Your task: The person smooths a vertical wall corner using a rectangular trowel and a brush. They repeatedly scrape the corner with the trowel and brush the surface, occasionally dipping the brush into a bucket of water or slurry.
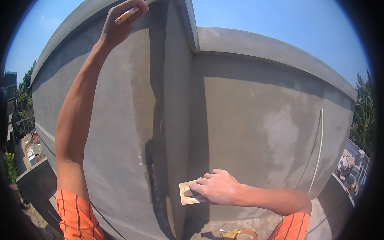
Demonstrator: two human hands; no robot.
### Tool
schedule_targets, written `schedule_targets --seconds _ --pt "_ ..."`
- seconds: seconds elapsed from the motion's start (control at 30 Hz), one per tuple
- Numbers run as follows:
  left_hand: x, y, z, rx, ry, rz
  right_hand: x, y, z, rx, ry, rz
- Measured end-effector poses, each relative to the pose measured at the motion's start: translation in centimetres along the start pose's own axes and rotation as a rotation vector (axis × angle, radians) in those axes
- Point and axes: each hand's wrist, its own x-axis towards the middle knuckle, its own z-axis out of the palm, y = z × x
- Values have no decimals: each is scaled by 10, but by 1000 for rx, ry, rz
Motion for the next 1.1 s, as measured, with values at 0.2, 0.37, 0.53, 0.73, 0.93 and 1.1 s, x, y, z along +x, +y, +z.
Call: schedule_targets --seconds 0.2,0.37,0.53,0.73,0.93,1.1 --pt "-36 -5 11 156 41 47 -13 11 -3 31 -20 20" --pt "-161 65 9 205 -79 -56 -11 21 -27 73 33 46" --pt "-292 172 -33 -144 32 -483 15 37 -31 861 440 122" --pt "-290 264 -19 -558 -234 -501 51 12 1 1771 825 64" --pt "-309 236 -34 -579 -116 -579 50 -4 14 1672 389 125" --pt "-344 235 -49 -577 123 -674 43 17 -29 1355 447 207"
